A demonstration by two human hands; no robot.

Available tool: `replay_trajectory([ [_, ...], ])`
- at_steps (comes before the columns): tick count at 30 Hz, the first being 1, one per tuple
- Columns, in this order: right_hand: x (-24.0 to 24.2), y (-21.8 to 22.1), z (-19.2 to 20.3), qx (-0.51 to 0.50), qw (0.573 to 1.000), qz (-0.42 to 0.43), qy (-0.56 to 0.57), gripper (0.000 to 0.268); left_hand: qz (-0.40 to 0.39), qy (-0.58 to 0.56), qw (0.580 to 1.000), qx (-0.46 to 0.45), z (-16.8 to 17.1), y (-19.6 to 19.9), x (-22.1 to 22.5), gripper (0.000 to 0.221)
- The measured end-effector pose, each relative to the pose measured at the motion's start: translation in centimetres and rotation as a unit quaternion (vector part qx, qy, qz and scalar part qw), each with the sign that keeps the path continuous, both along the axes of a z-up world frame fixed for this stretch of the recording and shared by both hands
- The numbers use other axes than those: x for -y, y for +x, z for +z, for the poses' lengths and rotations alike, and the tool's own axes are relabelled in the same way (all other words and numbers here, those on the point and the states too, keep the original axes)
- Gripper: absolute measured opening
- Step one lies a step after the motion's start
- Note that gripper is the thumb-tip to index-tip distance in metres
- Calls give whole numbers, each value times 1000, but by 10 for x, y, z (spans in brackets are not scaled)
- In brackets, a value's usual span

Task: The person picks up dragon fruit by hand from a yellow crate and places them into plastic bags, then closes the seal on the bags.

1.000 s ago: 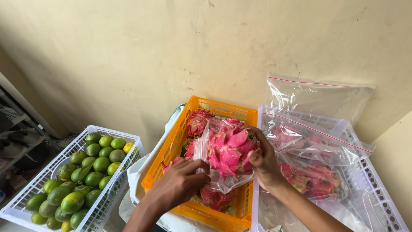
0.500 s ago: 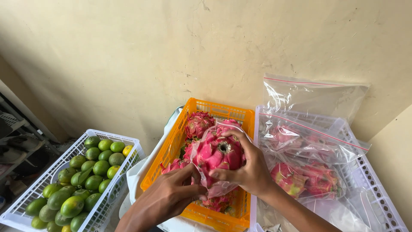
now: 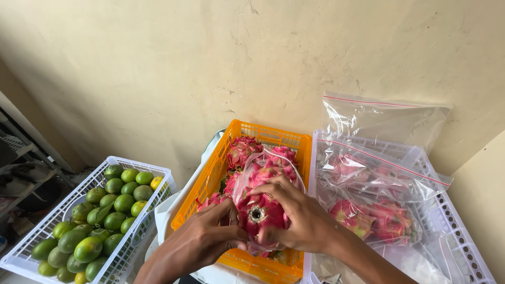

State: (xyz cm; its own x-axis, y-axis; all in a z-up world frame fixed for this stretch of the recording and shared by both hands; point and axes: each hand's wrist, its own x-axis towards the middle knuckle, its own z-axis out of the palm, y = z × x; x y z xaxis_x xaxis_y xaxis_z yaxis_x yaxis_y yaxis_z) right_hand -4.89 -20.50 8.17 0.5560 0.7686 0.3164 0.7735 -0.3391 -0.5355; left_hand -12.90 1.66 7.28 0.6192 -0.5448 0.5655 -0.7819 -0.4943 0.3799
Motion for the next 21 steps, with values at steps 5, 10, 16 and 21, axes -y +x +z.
replay_trajectory([
  [5, -1, -4, 2, -51, 997, -44, -49, 62, -6, -17, 998, -53, -6, -6, 2, 33],
  [10, -6, 0, -8, -23, 996, -84, -18, 64, 24, -61, 995, -75, -19, -7, 3, 25],
  [16, -9, 6, -7, -29, 993, -110, 22, 74, 42, -153, 986, -54, -10, -10, 21, 21],
  [21, -2, 19, -10, -53, 978, -196, 56, 54, 121, -108, 987, -18, 3, -8, 42, 16],
])
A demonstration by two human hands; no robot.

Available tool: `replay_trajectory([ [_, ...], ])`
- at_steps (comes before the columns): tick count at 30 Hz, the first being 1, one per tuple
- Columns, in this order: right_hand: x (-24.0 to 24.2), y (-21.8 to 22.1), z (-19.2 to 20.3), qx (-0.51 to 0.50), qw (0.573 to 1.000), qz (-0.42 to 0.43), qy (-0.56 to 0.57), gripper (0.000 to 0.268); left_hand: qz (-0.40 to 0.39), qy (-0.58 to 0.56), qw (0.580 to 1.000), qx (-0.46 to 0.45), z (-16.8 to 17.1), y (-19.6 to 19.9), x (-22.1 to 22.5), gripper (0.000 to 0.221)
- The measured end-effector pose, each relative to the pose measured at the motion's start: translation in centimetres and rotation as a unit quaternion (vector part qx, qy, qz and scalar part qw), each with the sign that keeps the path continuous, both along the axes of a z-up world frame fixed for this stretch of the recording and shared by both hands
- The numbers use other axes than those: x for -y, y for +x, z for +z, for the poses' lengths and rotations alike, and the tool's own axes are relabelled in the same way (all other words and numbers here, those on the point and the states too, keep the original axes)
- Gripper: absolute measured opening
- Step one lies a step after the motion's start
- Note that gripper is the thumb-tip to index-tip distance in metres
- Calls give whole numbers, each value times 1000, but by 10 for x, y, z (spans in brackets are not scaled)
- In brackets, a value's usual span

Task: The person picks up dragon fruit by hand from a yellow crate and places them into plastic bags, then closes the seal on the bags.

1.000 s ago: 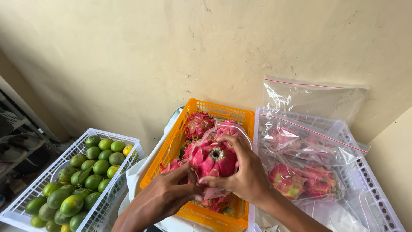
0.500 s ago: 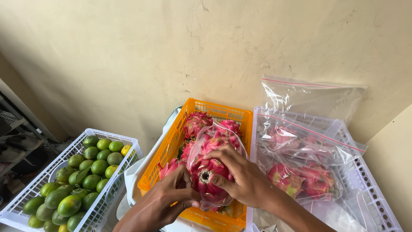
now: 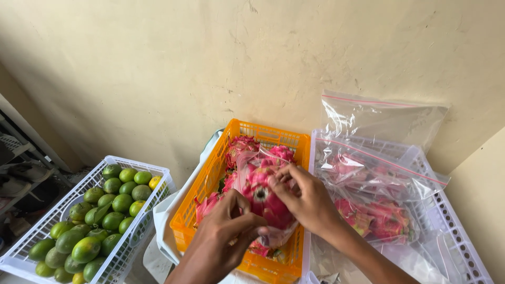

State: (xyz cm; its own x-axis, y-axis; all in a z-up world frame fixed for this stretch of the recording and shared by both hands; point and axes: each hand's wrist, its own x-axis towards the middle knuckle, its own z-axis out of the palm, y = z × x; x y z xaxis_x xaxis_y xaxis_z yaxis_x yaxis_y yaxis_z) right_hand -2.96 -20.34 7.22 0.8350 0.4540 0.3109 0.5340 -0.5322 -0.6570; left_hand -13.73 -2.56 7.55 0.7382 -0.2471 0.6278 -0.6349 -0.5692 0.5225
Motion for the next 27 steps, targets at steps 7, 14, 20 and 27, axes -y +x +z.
replay_trajectory([
  [7, 16, -2, 6, 20, 995, 94, 5, 45, -27, -22, 999, -29, -11, 0, 6, 20],
  [14, 44, 21, 27, 256, 927, 264, -74, 55, 71, -134, 986, -65, -24, 8, -2, 18],
  [20, 59, 44, 19, 309, 900, 230, -203, 22, 92, -161, 982, -42, -10, 5, -9, 15],
  [27, 71, 55, 16, 420, 878, 171, -156, 42, 12, -80, 997, 11, -7, 8, -16, 18],
])
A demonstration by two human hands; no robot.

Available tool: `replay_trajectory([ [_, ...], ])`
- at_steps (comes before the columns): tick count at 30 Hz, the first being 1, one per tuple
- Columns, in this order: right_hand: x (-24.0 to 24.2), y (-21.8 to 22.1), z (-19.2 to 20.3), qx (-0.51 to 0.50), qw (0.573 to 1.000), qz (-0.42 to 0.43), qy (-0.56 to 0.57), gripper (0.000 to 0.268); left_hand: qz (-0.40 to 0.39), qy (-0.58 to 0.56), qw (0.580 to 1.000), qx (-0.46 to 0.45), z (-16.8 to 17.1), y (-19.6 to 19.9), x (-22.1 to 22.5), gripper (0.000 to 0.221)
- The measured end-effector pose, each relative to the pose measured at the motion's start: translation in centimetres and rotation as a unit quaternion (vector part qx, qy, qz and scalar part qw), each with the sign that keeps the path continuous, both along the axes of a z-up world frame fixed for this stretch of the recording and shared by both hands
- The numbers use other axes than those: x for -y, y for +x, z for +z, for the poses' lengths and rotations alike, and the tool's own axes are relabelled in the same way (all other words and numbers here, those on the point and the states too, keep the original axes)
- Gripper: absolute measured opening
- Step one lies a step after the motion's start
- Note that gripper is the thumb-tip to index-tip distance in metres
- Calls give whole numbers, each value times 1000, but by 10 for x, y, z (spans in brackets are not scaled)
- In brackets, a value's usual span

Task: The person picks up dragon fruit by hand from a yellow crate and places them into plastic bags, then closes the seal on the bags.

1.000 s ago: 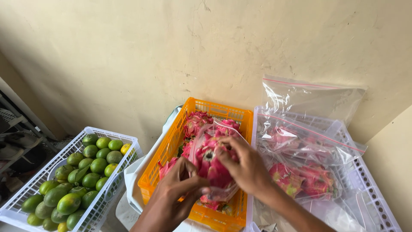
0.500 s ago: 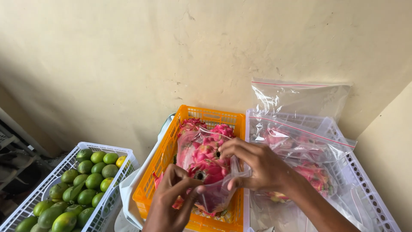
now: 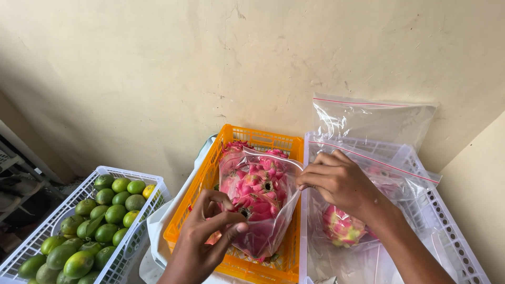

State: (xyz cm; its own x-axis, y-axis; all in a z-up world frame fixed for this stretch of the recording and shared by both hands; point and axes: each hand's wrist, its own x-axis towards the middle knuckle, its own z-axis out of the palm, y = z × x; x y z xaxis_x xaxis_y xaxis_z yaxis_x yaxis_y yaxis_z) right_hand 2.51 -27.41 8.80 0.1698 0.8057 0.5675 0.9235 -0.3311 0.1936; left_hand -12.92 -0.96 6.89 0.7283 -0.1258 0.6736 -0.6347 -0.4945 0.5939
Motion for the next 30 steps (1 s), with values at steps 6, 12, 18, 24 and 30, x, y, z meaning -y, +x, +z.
replay_trajectory([
  [6, -9, -22, 13, 21, 999, 39, 28, 52, -52, -26, 998, -13, -14, 21, -24, 30],
  [12, -17, -29, 12, 129, 991, -4, 24, 35, 151, -116, 972, -138, -13, 62, -35, 46],
  [18, -30, -31, 5, 124, 985, -11, 119, 16, 47, -212, 952, -215, -14, 112, -29, 46],
  [24, -36, -50, 16, 101, 980, 25, 169, 12, 56, -299, 945, -124, 14, 132, -26, 25],
  [30, -35, -53, 17, 90, 963, 28, 254, 26, 72, -215, 969, -95, 76, 120, -17, 22],
])
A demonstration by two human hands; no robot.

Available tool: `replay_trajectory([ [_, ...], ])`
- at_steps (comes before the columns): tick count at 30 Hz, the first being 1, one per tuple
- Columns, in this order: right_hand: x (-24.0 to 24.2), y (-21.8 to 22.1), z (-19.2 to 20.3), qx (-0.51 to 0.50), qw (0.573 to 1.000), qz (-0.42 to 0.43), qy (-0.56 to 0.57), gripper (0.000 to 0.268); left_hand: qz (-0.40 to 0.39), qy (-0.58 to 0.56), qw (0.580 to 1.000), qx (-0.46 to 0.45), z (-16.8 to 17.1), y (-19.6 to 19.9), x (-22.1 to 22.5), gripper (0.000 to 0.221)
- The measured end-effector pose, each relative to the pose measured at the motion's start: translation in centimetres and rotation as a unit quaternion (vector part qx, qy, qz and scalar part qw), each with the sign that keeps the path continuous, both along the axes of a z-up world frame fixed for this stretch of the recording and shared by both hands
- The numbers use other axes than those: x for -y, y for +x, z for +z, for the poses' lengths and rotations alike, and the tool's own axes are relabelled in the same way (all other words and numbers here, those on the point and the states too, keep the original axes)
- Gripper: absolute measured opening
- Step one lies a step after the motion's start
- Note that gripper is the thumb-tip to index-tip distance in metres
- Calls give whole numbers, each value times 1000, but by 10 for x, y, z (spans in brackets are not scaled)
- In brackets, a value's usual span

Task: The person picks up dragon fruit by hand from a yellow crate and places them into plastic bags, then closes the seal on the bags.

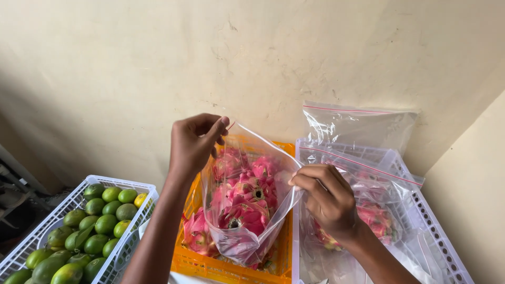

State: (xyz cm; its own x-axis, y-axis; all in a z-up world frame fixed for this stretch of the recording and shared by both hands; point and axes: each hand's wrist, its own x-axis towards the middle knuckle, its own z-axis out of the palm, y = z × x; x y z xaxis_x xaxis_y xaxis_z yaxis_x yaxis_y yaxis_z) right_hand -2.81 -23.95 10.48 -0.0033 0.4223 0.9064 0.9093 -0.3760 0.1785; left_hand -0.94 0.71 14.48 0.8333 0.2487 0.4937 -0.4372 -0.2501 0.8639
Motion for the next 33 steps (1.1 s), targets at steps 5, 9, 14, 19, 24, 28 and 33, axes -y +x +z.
replay_trajectory([
  [5, -2, -1, -5, 13, 998, 33, -43, 13, 38, 60, 997, -25, 16, 2, 9, 21],
  [9, -11, -18, -13, 7, 990, 101, -95, 42, 66, 61, 995, -35, 20, 8, 16, 21],
  [14, -21, -42, -6, 12, 976, 148, -158, 31, 85, 93, 992, -8, 14, 22, 22, 18],
  [19, -28, -41, -20, 23, 979, 156, -126, 36, 91, 132, 987, -9, 19, 24, 25, 19],
  [24, -23, -28, -19, -52, 984, 171, 15, 24, -104, 23, 982, -156, 12, 42, 4, 25],
  [28, -20, -16, -23, -104, 978, 177, 44, 24, -139, -26, 976, -165, -4, 45, 5, 38],
  [33, -18, -17, -13, -139, 973, 182, 13, 21, -281, -140, 933, -179, -56, 63, -2, 65],
])
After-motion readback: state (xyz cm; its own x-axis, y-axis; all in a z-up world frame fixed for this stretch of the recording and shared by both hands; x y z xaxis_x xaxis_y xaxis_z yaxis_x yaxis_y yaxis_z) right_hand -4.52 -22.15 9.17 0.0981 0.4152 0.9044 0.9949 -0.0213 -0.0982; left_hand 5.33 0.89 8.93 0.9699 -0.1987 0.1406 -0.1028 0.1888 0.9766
